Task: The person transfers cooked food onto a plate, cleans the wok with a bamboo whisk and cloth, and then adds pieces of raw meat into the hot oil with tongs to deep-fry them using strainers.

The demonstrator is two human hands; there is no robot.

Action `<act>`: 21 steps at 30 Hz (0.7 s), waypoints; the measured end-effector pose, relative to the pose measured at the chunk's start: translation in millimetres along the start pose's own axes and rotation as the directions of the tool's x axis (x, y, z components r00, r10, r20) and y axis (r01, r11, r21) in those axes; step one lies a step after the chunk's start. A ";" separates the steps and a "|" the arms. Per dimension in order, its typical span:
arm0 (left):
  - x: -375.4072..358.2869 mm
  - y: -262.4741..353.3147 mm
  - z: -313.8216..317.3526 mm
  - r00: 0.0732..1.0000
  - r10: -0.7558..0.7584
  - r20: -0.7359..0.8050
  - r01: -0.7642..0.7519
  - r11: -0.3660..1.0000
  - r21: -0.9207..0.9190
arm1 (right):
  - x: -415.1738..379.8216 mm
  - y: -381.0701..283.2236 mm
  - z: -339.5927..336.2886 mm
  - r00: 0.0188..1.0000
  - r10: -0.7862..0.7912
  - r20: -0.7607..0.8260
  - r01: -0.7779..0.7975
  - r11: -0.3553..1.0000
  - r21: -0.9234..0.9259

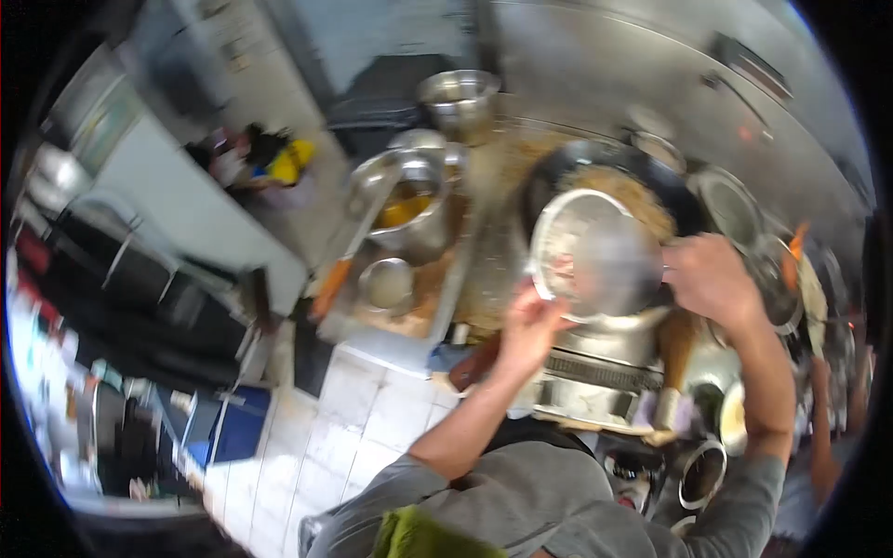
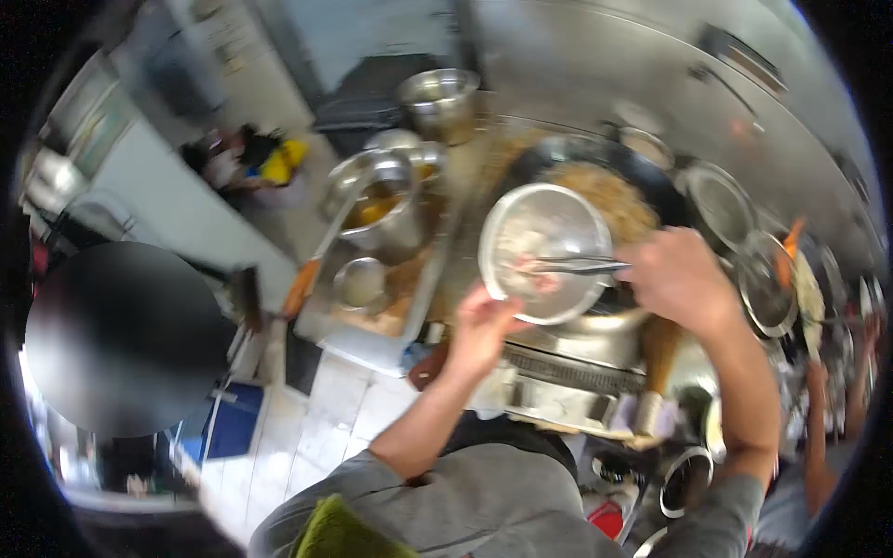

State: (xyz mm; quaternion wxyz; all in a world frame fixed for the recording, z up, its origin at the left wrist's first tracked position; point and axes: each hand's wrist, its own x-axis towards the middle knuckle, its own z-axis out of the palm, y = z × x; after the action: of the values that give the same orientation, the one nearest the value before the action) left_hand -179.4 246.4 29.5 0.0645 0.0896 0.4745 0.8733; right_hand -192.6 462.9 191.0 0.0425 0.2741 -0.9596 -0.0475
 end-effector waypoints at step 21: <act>-20.2 35.9 -42.1 0.939 -0.032 -0.344 -0.025 0.987 -0.159 | -70.8 151.3 113.7 0.818 0.575 0.019 -0.559 0.803 -0.206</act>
State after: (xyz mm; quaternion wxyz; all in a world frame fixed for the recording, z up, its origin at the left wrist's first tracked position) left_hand -169.9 188.5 35.3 -0.0110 -0.0713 0.4066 0.9107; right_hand -223.9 636.1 91.6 0.0420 -0.0329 -0.9893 -0.1357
